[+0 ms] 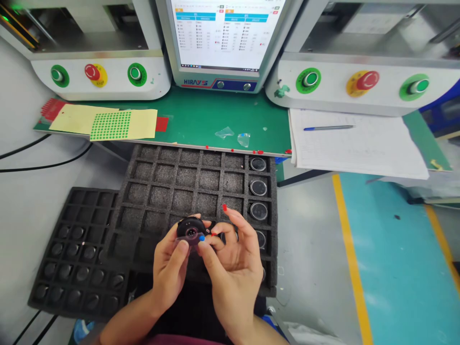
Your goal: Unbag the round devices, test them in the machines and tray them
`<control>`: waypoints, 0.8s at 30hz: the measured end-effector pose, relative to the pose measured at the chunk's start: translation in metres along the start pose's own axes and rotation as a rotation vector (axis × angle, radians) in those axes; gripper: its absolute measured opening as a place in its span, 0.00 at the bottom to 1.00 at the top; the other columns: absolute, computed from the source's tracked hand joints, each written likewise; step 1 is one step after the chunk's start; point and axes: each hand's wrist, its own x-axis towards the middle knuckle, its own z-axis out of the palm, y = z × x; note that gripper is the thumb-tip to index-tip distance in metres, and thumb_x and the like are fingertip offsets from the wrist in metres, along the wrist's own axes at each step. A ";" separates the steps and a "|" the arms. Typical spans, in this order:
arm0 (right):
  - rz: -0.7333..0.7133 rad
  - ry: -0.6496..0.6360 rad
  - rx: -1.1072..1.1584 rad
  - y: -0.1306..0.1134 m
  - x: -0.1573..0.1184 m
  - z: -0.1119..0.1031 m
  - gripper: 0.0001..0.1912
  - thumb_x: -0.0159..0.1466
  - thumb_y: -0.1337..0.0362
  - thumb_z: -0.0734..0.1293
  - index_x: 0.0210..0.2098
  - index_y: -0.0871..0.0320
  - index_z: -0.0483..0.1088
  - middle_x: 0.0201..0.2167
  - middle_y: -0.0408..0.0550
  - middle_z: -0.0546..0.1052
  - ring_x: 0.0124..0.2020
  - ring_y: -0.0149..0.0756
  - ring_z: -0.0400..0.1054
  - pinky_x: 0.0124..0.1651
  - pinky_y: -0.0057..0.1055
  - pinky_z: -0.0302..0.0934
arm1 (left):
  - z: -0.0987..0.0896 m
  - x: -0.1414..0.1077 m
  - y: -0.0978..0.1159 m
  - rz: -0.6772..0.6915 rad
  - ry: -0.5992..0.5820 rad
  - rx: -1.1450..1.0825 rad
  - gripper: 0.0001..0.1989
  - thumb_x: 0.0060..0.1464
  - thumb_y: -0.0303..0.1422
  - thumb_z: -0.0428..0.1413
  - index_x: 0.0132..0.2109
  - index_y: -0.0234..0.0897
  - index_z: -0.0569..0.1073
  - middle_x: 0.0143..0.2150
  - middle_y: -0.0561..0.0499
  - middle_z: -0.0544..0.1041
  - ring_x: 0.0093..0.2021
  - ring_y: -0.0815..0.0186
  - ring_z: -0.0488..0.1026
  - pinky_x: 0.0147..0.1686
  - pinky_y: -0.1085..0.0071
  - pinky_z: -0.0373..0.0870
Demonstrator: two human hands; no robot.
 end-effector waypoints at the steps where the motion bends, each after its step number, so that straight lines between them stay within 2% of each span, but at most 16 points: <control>1: 0.021 -0.010 0.021 0.001 0.000 0.000 0.20 0.58 0.72 0.72 0.47 0.49 0.70 0.35 0.44 0.70 0.34 0.29 0.69 0.33 0.25 0.74 | 0.000 0.000 0.000 -0.002 0.001 -0.001 0.19 0.60 0.43 0.57 0.52 0.36 0.75 0.48 0.41 0.81 0.40 0.59 0.79 0.37 0.69 0.75; 5: 0.064 -0.022 0.054 0.004 0.001 0.000 0.19 0.59 0.73 0.71 0.47 0.49 0.70 0.35 0.44 0.71 0.33 0.30 0.70 0.30 0.23 0.73 | 0.001 0.000 0.003 -0.020 0.019 0.025 0.19 0.59 0.44 0.58 0.51 0.36 0.76 0.47 0.40 0.81 0.40 0.59 0.79 0.36 0.69 0.75; 12: 0.059 -0.008 0.006 0.006 0.000 0.000 0.20 0.59 0.71 0.70 0.48 0.49 0.68 0.35 0.44 0.69 0.31 0.30 0.68 0.25 0.22 0.70 | 0.002 0.001 0.002 -0.017 0.070 0.055 0.17 0.60 0.43 0.57 0.48 0.36 0.78 0.43 0.43 0.82 0.34 0.65 0.77 0.33 0.72 0.74; 16: -0.036 0.094 -0.083 0.015 0.002 0.005 0.25 0.55 0.71 0.74 0.49 0.49 0.66 0.47 0.47 0.68 0.39 0.30 0.67 0.36 0.26 0.70 | 0.002 0.003 0.001 -0.010 0.065 0.156 0.15 0.61 0.42 0.56 0.44 0.35 0.79 0.38 0.46 0.82 0.31 0.68 0.75 0.32 0.74 0.73; 18: -0.045 0.118 -0.113 0.023 0.007 0.003 0.26 0.55 0.68 0.74 0.50 0.49 0.65 0.50 0.48 0.68 0.41 0.31 0.67 0.41 0.30 0.69 | 0.001 0.003 0.001 -0.014 0.059 0.233 0.15 0.62 0.42 0.55 0.42 0.35 0.78 0.35 0.47 0.82 0.29 0.69 0.74 0.31 0.76 0.72; 21: -0.059 0.222 -0.136 0.036 0.018 -0.010 0.20 0.59 0.64 0.72 0.48 0.51 0.65 0.49 0.49 0.69 0.42 0.33 0.68 0.42 0.33 0.69 | -0.006 0.000 0.001 0.003 0.087 0.326 0.14 0.63 0.42 0.54 0.42 0.36 0.75 0.36 0.48 0.83 0.28 0.69 0.75 0.29 0.75 0.74; 24: -0.151 0.347 -0.172 0.049 0.022 -0.033 0.15 0.62 0.65 0.69 0.48 0.53 0.65 0.49 0.52 0.70 0.41 0.32 0.69 0.42 0.31 0.68 | -0.014 0.002 0.004 0.103 0.099 0.537 0.09 0.64 0.39 0.52 0.44 0.39 0.71 0.38 0.49 0.84 0.30 0.68 0.78 0.32 0.74 0.76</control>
